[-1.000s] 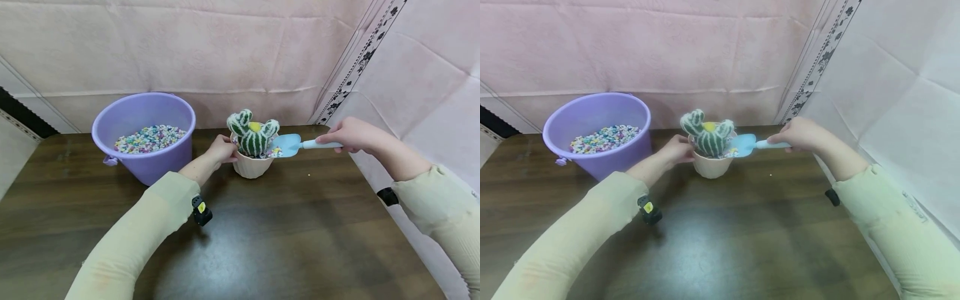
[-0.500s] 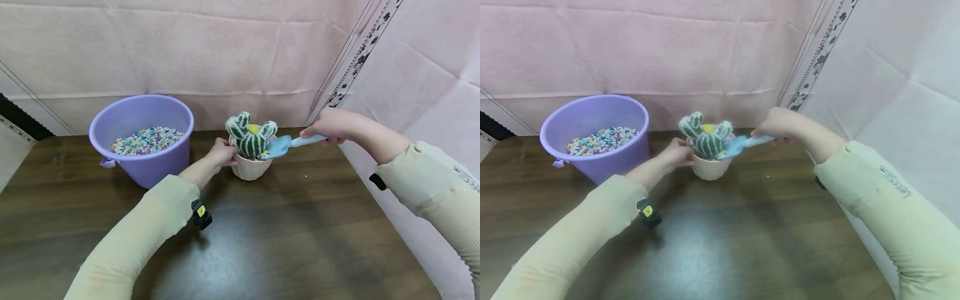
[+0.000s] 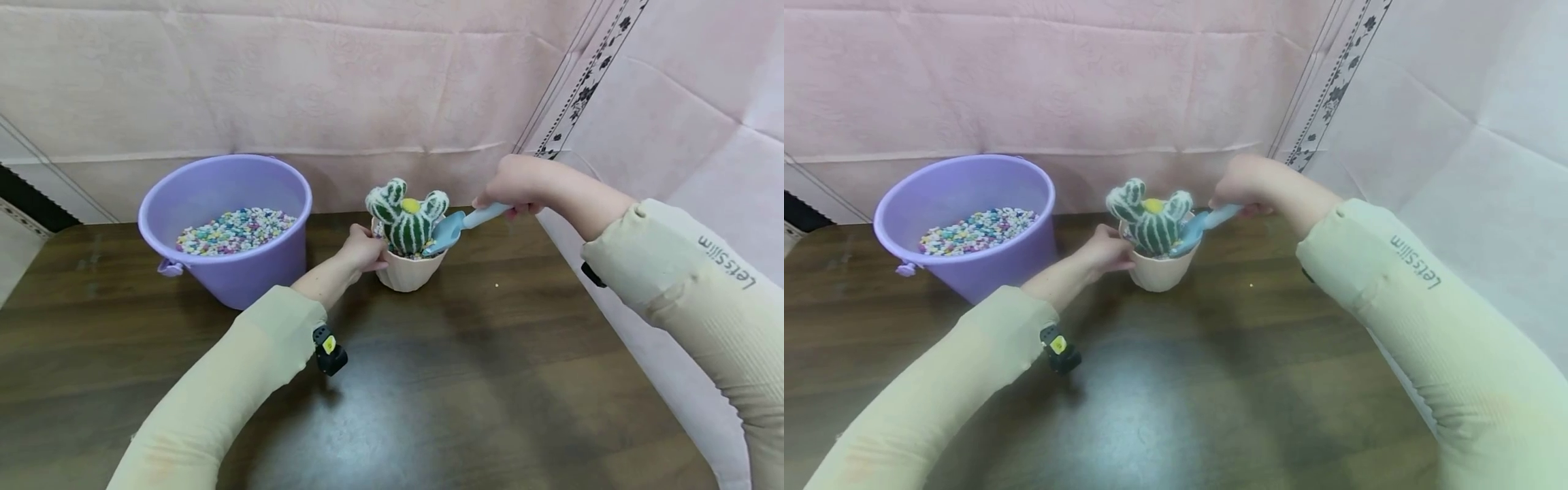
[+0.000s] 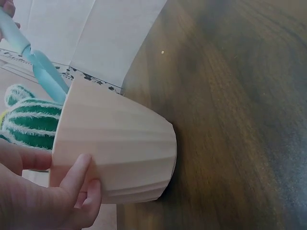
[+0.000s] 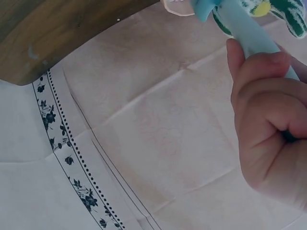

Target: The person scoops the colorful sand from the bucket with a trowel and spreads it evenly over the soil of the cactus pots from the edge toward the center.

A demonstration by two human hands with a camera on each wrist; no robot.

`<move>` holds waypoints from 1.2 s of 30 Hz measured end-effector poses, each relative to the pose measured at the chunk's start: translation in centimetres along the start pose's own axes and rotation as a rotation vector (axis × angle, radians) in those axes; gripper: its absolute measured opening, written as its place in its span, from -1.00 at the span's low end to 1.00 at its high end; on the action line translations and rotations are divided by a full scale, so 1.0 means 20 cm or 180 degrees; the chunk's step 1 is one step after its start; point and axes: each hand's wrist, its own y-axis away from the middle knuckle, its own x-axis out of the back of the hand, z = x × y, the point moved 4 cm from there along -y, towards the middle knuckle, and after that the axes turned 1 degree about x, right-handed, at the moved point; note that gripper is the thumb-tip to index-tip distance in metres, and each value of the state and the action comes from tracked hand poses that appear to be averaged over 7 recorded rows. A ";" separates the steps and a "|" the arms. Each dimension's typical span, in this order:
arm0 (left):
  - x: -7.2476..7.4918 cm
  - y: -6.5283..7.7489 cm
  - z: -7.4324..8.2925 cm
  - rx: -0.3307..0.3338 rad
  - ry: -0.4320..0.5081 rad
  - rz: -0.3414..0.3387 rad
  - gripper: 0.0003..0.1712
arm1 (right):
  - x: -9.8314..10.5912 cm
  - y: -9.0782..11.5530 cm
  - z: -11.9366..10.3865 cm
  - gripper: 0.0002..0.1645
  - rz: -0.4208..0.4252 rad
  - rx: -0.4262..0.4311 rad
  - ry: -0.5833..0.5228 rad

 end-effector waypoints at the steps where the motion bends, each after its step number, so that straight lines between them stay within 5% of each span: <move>1: 0.00 0.00 0.00 0.0001 0.0015 0.0003 -0.45 | 0.00 0.00 0.00 -0.65 0.0020 0.0015 0.0025; 5: 0.01 -0.01 -0.01 0.0033 0.0022 0.0022 -0.44 | -0.01 0.01 -0.04 -0.69 0.0122 0.0061 0.0085; 14: 0.01 0.02 -0.01 0.0043 0.0056 0.0045 -0.45 | -0.02 0.06 -0.18 -0.76 0.0502 0.0315 0.0812; 23: 0.03 0.02 -0.01 0.0016 0.0038 0.0082 -0.45 | 0.00 0.07 -0.16 -0.75 0.0826 0.0652 0.1340; 30: 0.10 0.02 0.01 -0.0056 -0.0021 0.0088 -0.45 | 0.07 0.04 0.03 -0.61 0.0548 0.0478 0.0872; 36: 0.19 0.12 0.12 -0.0231 0.0256 -0.0053 -0.40 | 0.20 0.04 0.25 -0.46 0.0351 0.0219 0.0231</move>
